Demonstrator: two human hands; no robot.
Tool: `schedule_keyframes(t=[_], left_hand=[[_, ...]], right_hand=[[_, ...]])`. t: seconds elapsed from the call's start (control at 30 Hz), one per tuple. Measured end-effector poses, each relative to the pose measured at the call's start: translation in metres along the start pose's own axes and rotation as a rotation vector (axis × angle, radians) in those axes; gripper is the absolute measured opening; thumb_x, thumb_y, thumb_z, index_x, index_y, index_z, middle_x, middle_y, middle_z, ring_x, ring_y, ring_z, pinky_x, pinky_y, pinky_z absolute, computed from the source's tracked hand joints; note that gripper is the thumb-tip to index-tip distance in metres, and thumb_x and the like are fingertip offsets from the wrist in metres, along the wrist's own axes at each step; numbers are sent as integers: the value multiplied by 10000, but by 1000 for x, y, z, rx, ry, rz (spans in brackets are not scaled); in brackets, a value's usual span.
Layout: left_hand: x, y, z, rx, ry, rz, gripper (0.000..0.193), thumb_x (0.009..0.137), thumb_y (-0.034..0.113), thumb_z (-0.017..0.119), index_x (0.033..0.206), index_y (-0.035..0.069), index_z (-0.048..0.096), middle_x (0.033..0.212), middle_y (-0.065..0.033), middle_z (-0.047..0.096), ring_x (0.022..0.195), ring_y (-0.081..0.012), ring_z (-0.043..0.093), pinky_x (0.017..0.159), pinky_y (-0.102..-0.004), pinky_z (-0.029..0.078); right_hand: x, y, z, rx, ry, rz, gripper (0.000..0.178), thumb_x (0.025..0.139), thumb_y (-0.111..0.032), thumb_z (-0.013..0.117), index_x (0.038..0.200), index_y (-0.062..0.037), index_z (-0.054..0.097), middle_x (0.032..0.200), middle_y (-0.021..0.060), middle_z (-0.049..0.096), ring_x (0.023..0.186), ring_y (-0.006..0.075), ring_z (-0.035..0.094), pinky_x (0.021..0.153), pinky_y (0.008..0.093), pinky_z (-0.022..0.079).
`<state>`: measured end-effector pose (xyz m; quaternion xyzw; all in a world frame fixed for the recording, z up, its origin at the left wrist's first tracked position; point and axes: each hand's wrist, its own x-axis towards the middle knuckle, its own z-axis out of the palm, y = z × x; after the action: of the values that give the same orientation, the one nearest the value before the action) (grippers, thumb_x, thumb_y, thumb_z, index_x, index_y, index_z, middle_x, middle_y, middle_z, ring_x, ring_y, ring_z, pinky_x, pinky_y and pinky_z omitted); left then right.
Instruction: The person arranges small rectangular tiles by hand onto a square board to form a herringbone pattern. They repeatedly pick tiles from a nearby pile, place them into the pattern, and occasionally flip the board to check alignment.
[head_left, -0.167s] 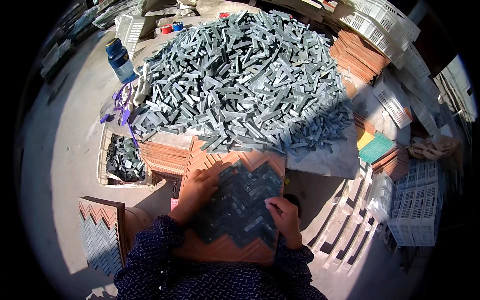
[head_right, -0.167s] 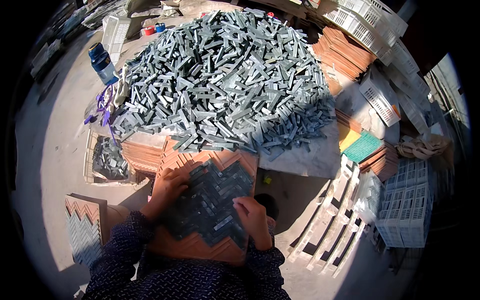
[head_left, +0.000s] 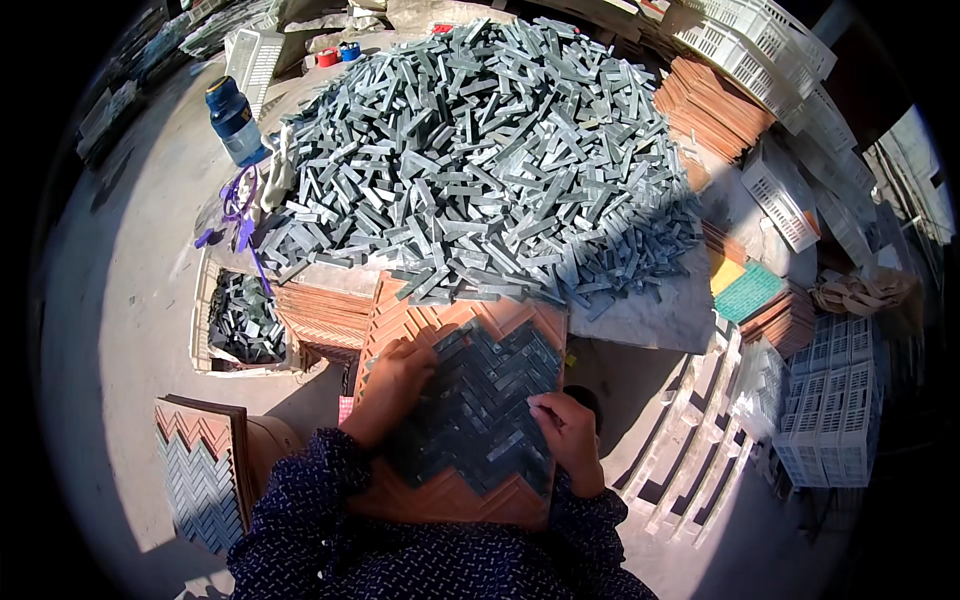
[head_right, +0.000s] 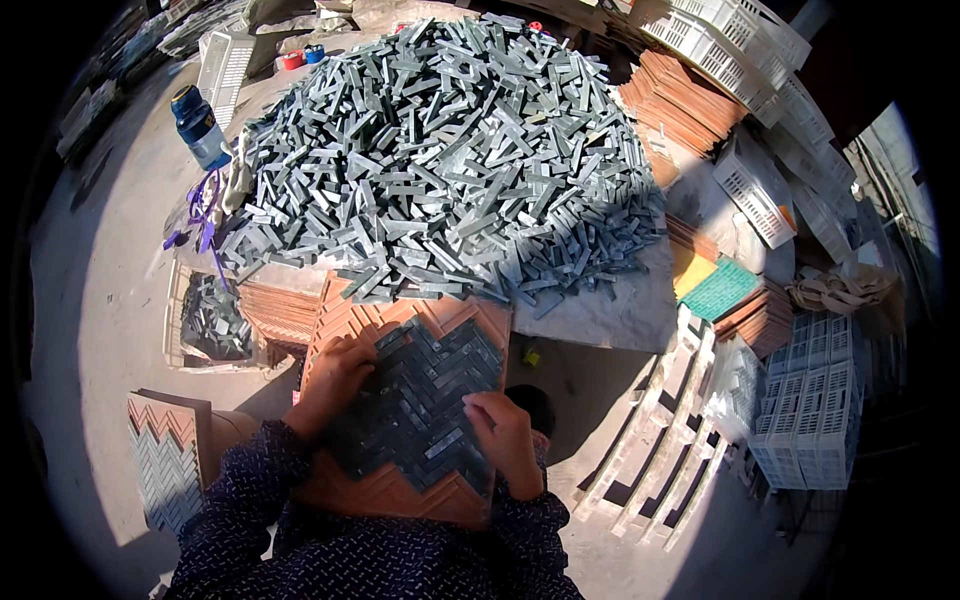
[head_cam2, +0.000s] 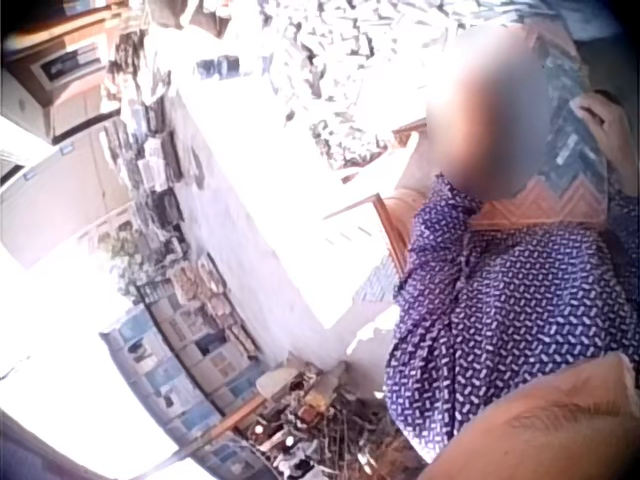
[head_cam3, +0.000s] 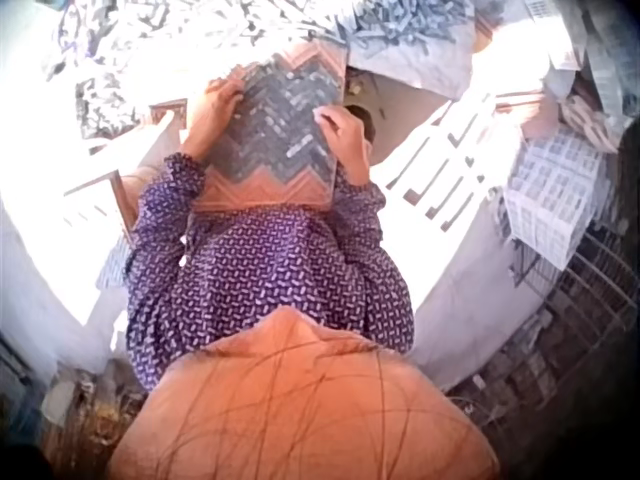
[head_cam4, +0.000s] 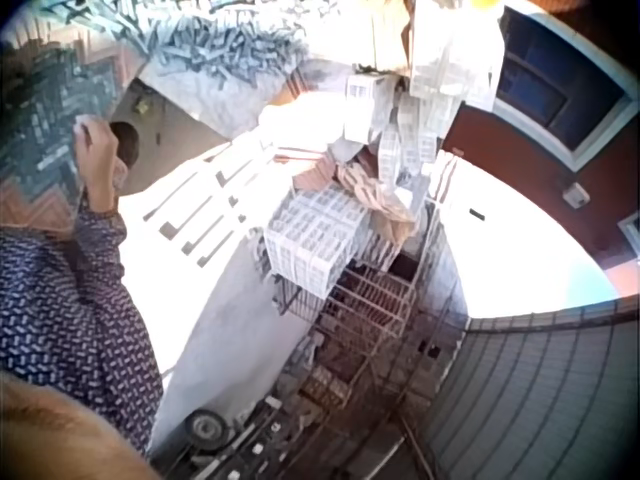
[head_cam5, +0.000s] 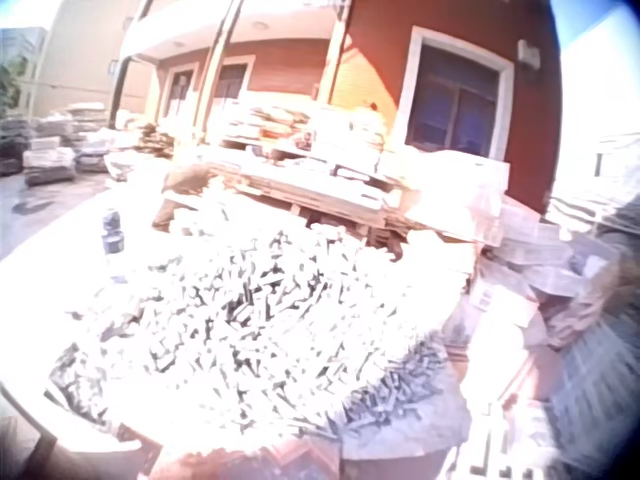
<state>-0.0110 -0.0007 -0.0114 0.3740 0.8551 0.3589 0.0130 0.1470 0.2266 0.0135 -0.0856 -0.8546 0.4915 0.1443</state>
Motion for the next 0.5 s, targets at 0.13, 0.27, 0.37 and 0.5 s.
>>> schedule_keyframes(t=[0.13,0.27,0.37,0.5], left_hand=[[7,4,4,12,-8,-32,111,734,54,642,839,46,605,812,-107,595,838,-316,561,744,-395,460],[12,10,0,101,-81,83,135,732,51,639,865,42,617,860,-98,607,869,-307,566,744,-397,475],[0,8,-7,122,-54,161,182,725,41,641,906,50,624,945,-94,613,937,-305,564,787,-390,480],[-8,-4,-20,56,55,64,271,700,55,684,964,74,623,1052,-88,604,1034,-303,547,860,-381,467]], right_hand=[[0,-1,0,5,-13,16,124,801,-34,652,922,-6,642,874,139,652,805,266,650,704,305,504],[-2,0,-1,-8,-19,-3,122,801,-32,652,920,-4,641,878,139,654,805,269,650,701,310,507],[-2,-5,-5,-50,-17,2,126,800,-28,651,924,-2,642,881,142,655,799,267,652,694,311,509],[-7,-5,-14,-45,-8,29,130,800,-26,650,928,0,643,878,145,656,790,260,655,690,309,511]])
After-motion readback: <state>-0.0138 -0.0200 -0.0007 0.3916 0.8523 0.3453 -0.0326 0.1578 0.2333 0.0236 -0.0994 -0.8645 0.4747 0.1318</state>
